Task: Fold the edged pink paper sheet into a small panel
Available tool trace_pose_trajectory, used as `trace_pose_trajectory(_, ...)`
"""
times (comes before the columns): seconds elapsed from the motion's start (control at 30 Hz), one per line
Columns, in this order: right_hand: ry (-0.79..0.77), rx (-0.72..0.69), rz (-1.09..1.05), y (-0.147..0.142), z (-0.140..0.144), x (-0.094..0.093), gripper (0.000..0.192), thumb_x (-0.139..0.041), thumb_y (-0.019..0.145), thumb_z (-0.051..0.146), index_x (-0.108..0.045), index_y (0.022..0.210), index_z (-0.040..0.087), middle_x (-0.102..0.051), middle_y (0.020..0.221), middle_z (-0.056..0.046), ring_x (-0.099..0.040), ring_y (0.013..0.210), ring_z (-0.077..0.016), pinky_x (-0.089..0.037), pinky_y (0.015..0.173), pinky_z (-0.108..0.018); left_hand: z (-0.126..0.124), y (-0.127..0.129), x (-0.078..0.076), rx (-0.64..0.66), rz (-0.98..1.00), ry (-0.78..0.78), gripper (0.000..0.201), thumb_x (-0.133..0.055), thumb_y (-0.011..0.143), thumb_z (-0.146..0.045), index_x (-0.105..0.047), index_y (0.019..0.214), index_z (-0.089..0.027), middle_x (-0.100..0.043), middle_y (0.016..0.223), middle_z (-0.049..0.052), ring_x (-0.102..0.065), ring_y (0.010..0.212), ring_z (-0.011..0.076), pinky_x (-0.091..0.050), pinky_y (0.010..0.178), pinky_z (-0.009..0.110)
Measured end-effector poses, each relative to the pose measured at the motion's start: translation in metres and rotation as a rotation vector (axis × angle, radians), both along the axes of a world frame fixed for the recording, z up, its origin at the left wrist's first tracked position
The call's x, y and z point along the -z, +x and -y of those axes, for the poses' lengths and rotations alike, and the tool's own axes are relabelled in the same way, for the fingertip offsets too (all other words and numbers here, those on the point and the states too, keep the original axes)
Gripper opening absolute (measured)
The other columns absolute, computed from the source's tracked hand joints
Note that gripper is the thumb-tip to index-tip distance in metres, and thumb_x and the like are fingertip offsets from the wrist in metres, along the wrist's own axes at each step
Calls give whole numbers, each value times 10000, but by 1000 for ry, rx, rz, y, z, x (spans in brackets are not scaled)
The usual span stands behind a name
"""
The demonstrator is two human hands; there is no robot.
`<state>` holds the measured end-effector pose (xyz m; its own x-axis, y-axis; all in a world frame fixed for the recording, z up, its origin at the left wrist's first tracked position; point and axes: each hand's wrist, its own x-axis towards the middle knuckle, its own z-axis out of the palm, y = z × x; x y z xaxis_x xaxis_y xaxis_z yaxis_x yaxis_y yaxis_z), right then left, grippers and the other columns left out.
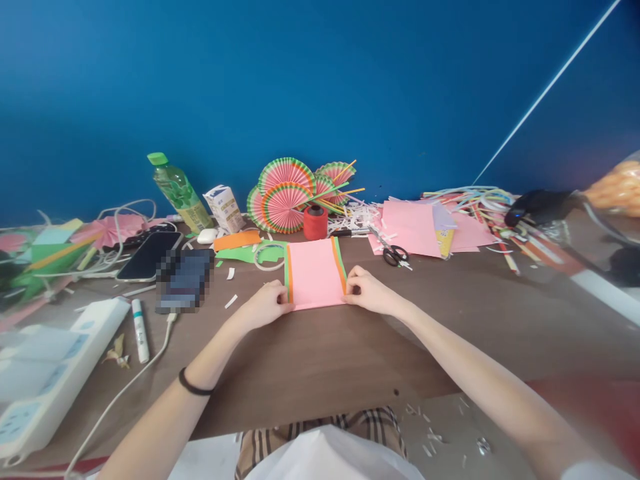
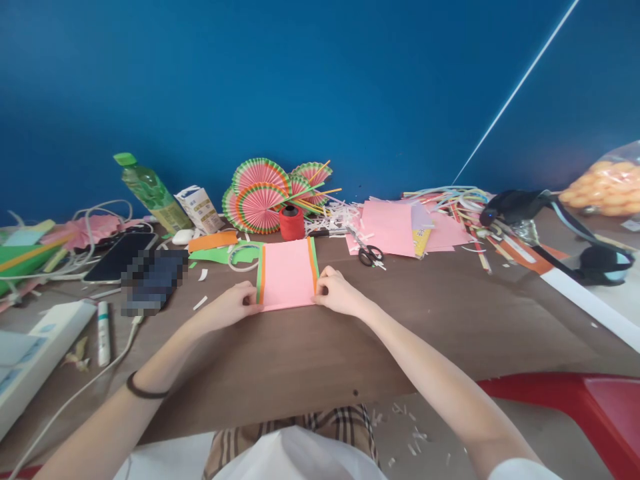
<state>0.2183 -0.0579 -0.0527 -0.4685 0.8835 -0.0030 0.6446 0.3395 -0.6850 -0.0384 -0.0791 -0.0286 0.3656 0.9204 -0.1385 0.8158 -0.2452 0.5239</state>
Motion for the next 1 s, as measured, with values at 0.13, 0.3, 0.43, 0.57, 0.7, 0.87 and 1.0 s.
trace_pose_trajectory(0.13,21,-15,-22,2,1,3,174,-635,693,212,-513,578,164,-425,840,-19,-458,785,-148,-410,736,-319,2,0,1,2,11,29,247,-529,675,-297,-394,500,-187,-447,653,-4,-465,636,144,-382,598,268)
trace_pose_trajectory(0.3,27,-13,-29,3,2,5,184,-631,695,210,-498,576,167,-423,846,-18,-457,821,-159,-402,767,-326,2,1,3,-11,-2,23,245,-541,684,-267,-399,502,-184,-449,652,-2,-462,651,151,-383,622,277)
trace_pose_trajectory(0.43,27,-11,-31,3,3,7,203,-631,694,222,-479,571,169,-420,859,-19,-449,848,-166,-398,809,-341,3,1,8,-24,-50,37,241,-546,698,-251,-401,519,-180,-453,676,6,-461,693,163,-382,653,289)
trace_pose_trajectory(0.57,59,-10,-37,3,6,10,106,-624,699,197,-519,688,180,-428,903,-32,-437,895,-182,-393,850,-366,11,2,14,-70,-156,144,126,-541,724,-262,-500,644,-174,-492,782,30,-450,786,199,-374,701,335)
trace_pose_trajectory(0.7,145,-128,-47,2,10,8,282,-562,740,113,-573,992,238,-440,1081,-58,-419,979,-192,-360,918,-404,21,5,18,3,-121,297,324,-457,763,-120,-549,1043,-255,-484,1036,49,-419,918,213,-361,781,378)
trace_pose_trajectory(0.87,259,-332,66,1,12,7,472,-401,828,51,-617,1060,400,-438,1257,-19,-386,1052,-218,-334,920,-468,25,5,27,235,-138,442,616,-340,748,39,-567,1098,-413,-462,1133,23,-363,1029,214,-311,873,410)
trace_pose_trajectory(1.0,294,-344,102,4,10,10,455,-445,830,82,-604,1069,435,-479,1253,-21,-395,1069,-234,-337,906,-500,23,0,29,281,-170,481,621,-389,754,22,-545,1122,-454,-484,1136,20,-370,1021,213,-307,891,423)
